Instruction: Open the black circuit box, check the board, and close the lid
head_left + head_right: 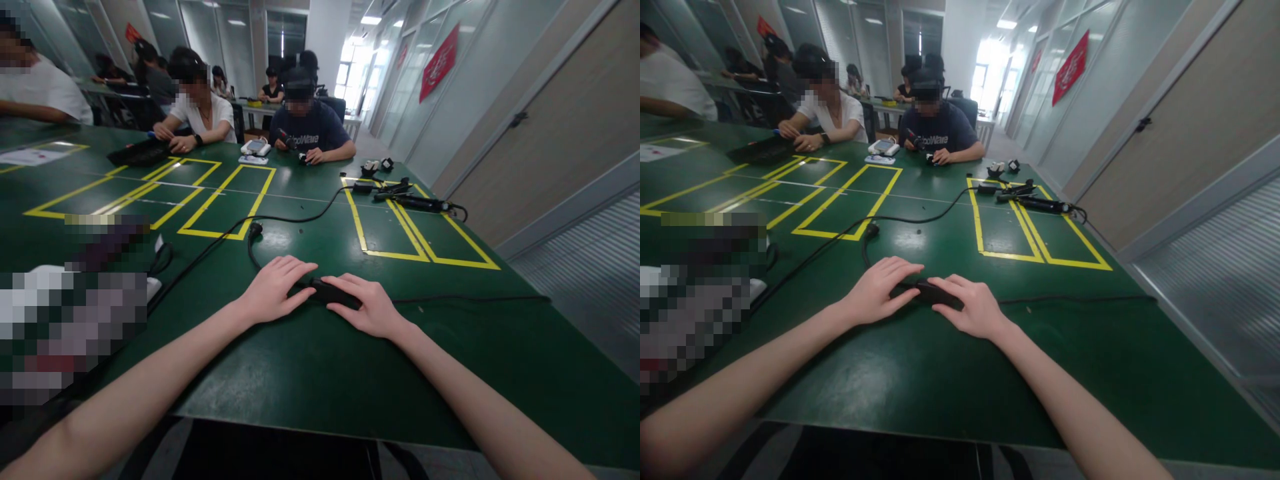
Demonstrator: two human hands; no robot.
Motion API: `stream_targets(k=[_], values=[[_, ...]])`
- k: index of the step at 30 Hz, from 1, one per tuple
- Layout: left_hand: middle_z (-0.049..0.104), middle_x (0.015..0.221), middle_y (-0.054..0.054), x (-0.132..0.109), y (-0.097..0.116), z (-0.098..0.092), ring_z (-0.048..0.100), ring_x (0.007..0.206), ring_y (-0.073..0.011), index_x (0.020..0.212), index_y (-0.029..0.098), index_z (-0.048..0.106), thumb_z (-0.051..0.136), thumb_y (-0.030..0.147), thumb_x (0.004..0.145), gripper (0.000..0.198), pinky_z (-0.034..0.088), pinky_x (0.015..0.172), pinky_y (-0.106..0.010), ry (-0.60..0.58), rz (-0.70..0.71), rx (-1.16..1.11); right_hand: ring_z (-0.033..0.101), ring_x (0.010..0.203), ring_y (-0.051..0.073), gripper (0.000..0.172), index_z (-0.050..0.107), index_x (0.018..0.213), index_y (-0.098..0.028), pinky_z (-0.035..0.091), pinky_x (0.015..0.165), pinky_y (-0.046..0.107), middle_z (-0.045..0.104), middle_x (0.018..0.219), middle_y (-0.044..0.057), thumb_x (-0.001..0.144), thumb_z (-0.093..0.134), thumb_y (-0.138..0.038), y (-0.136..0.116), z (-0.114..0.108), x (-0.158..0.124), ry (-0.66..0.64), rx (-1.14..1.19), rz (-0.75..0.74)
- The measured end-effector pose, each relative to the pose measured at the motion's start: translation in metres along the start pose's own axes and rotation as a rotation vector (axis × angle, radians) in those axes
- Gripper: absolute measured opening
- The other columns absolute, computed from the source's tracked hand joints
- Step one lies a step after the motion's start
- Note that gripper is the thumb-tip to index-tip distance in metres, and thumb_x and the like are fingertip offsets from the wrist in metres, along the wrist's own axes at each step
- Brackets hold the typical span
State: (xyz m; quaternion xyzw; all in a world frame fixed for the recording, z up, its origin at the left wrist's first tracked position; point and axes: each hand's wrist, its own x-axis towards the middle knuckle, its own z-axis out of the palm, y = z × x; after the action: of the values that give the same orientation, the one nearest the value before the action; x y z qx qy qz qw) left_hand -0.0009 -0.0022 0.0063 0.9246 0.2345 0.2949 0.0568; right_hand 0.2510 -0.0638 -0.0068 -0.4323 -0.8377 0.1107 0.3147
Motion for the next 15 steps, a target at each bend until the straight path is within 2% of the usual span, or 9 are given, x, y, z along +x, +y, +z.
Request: stream_targets(k=[3,5,7,9,12,15], values=[[0.068,0.130,-0.014,0.001,-0.003,-0.004,0.062,0.120,-0.0283,0.135,0.017,0.058,0.053,0.031,0.103,0.035,0.048,0.104,-0.046,0.161,0.005,0.080,0.072,0.098,0.026,0.042,0.071,0.128,-0.023,0.059,0.085,0.038,0.076,0.113,0.009,0.090,0.070,-0.042,0.009,-0.008,0.002,0.183,0.169,0.191],[0.067,0.133,-0.014,0.001,-0.005,-0.004,0.061,0.122,-0.0285,0.134,0.017,0.059,0.053,0.029,0.102,0.035,0.046,0.107,-0.048,0.169,-0.002,0.120,0.072,0.091,0.025,0.047,0.074,0.122,-0.021,0.059,0.077,0.037,0.077,0.108,0.008,0.083,0.076,-0.046,0.016,-0.017,0.004,0.340,0.294,0.351],[0.068,0.131,-0.013,0.001,-0.007,-0.001,0.061,0.121,-0.0288,0.131,0.017,0.062,0.054,0.029,0.102,0.033,0.043,0.111,-0.050,0.086,0.012,0.133,0.066,0.069,0.019,0.055,0.075,0.118,-0.018,0.054,0.059,0.030,0.075,0.090,0.005,0.074,0.081,-0.049,0.023,-0.030,0.007,0.500,0.406,0.512],[0.070,0.127,-0.012,0.000,-0.009,0.003,0.062,0.121,-0.0280,0.127,0.018,0.065,0.056,0.028,0.100,0.030,0.042,0.112,-0.050,-0.003,0.042,0.107,0.050,0.049,0.010,0.063,0.073,0.117,-0.017,0.039,0.043,0.023,0.067,0.073,-0.001,0.065,0.086,-0.049,0.030,-0.045,0.010,0.660,0.510,0.637],[0.072,0.122,-0.009,-0.002,-0.012,0.008,0.063,0.118,-0.0256,0.122,0.019,0.068,0.057,0.028,0.100,0.026,0.046,0.108,-0.044,-0.111,0.054,0.045,0.034,0.042,0.003,0.064,0.071,0.110,-0.017,0.024,0.038,0.017,0.062,0.071,-0.005,0.057,0.091,-0.046,0.040,-0.071,0.010,0.861,0.667,0.689],[0.073,0.120,-0.008,-0.002,-0.013,0.010,0.064,0.116,-0.0251,0.118,0.018,0.069,0.057,0.029,0.101,0.024,0.047,0.105,-0.042,-0.143,0.049,0.022,0.028,0.040,0.001,0.044,0.064,0.097,-0.020,0.023,0.038,0.015,0.059,0.071,-0.006,0.065,0.087,-0.038,0.050,-0.098,0.003,0.961,0.771,0.746]])
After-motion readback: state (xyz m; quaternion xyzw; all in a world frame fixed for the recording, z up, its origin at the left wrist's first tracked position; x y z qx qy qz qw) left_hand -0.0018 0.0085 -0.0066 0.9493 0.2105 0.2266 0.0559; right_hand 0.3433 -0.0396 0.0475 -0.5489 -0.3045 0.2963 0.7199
